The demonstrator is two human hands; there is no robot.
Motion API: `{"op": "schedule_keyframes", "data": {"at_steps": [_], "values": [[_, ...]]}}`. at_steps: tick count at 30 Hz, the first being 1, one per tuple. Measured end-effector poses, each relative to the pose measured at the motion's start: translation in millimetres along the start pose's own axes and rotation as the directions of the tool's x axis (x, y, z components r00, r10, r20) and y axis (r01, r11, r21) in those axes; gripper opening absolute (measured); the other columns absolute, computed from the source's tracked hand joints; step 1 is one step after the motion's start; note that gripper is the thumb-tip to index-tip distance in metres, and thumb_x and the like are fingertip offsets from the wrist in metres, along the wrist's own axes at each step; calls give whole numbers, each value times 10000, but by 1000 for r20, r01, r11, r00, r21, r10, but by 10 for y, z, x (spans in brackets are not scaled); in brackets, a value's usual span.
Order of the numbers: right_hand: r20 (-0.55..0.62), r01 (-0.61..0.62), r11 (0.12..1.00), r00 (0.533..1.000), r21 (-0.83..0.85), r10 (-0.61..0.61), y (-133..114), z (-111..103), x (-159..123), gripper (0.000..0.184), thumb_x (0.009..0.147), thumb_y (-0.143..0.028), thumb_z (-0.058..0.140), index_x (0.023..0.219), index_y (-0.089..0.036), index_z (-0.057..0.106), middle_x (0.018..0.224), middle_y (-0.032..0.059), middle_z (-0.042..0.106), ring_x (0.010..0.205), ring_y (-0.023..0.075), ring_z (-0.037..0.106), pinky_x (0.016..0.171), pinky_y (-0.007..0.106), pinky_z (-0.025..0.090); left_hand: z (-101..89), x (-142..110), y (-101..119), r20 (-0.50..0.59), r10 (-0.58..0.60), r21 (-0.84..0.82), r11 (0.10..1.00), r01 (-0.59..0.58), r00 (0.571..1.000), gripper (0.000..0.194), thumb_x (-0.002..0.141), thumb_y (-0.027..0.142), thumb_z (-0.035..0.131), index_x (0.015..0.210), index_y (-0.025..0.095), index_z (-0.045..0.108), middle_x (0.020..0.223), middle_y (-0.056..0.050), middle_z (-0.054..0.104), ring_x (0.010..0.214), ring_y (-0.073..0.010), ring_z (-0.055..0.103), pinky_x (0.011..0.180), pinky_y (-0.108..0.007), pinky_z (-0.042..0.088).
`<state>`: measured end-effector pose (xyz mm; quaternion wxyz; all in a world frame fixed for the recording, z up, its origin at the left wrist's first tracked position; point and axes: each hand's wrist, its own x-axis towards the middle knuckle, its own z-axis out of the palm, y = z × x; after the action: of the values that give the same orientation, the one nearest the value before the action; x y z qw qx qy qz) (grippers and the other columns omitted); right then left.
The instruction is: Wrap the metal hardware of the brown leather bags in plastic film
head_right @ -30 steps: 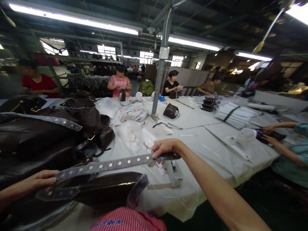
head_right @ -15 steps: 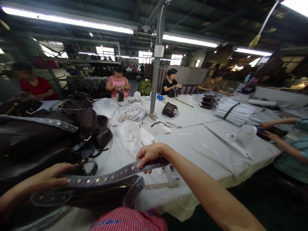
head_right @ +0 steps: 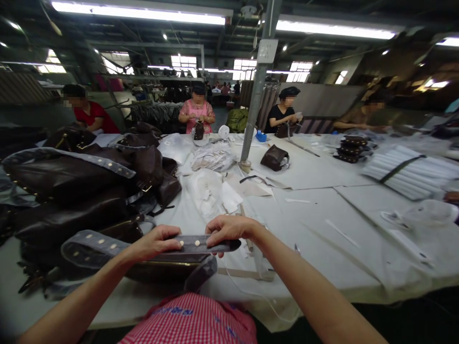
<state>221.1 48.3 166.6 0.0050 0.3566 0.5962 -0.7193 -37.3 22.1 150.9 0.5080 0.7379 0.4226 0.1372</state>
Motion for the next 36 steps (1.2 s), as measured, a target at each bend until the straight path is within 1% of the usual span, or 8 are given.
{"op": "schedule_keyframes", "data": {"at_steps": [6, 9, 11, 15, 19, 23, 29, 36], "values": [[-197, 120, 880, 952, -459, -232, 182, 65, -21, 431, 745, -434, 684, 1066, -160, 603, 957, 86, 688, 848, 210, 662, 703, 302, 517, 16, 7, 31, -61, -63, -60, 996, 60, 996, 330, 751, 404, 597, 596, 167, 428, 585, 65, 312, 580, -88, 308, 532, -215, 238], [-303, 80, 539, 753, -838, -583, 287, 247, 13, 674, 715, -334, 745, 1313, -172, 481, 1249, 149, 583, 1127, 293, 555, 959, 442, 443, 49, -13, 49, -143, -101, -182, 980, 74, 985, 329, 750, 417, 596, 608, 163, 441, 584, 67, 320, 568, -83, 295, 521, -211, 231], [-340, -64, 380, 603, -923, -722, 387, 344, 82, 561, 799, -204, 637, 1331, -154, 467, 1252, 175, 578, 1149, 307, 537, 1003, 495, 402, 63, -42, 62, -167, -116, -255, 964, 71, 979, 338, 740, 429, 614, 616, 159, 452, 577, 69, 325, 561, -79, 288, 514, -206, 223], [-557, -101, 567, 391, -818, -733, 507, 405, 297, 410, 841, -60, 368, 1198, -137, 555, 1083, 166, 651, 1025, 276, 596, 931, 447, 458, 81, -90, 108, -143, -141, -404, 912, 72, 980, 343, 741, 456, 641, 683, 151, 495, 584, 71, 387, 540, -69, 323, 512, -194, 248], [-748, 358, 854, 425, -378, -509, 392, 476, 512, 250, 871, -213, 377, 1036, -210, 565, 878, 57, 642, 822, 203, 599, 752, 323, 515, 81, -100, 208, -29, -38, -502, 865, 18, 999, 319, 697, 373, 723, 871, 137, 597, 739, 1, 609, 638, -106, 520, 603, -209, 371], [-768, 639, 766, 452, -77, -454, 246, 640, 710, 312, 856, -501, 478, 873, -203, 567, 690, 0, 523, 609, 143, 484, 575, 252, 458, 95, -90, 302, 14, 105, -618, 783, -74, 994, 449, 763, 500, 659, 975, 107, 617, 851, -112, 689, 676, -162, 631, 631, -249, 448], [-717, 666, 746, 521, 2, -463, 169, 657, 794, 618, 787, -642, 546, 1203, -187, 513, 842, 38, 611, 730, 174, 582, 680, 292, 510, 97, -75, 289, -112, 45, -720, 685, -112, 993, 372, 762, 432, 690, 930, 116, 590, 565, -24, 628, 358, -76, 486, 366, -165, 281], [-616, 388, 812, 529, -436, -584, 174, 514, 525, 530, 937, -483, 363, 1384, -205, 421, 1339, 119, 556, 1262, 267, 495, 1095, 447, 351, -52, -131, 148, -207, 12, -842, 506, -185, 978, 317, 744, 361, 717, 896, 97, 625, 429, 62, 461, 298, -24, 309, 361, -165, 184]]}}
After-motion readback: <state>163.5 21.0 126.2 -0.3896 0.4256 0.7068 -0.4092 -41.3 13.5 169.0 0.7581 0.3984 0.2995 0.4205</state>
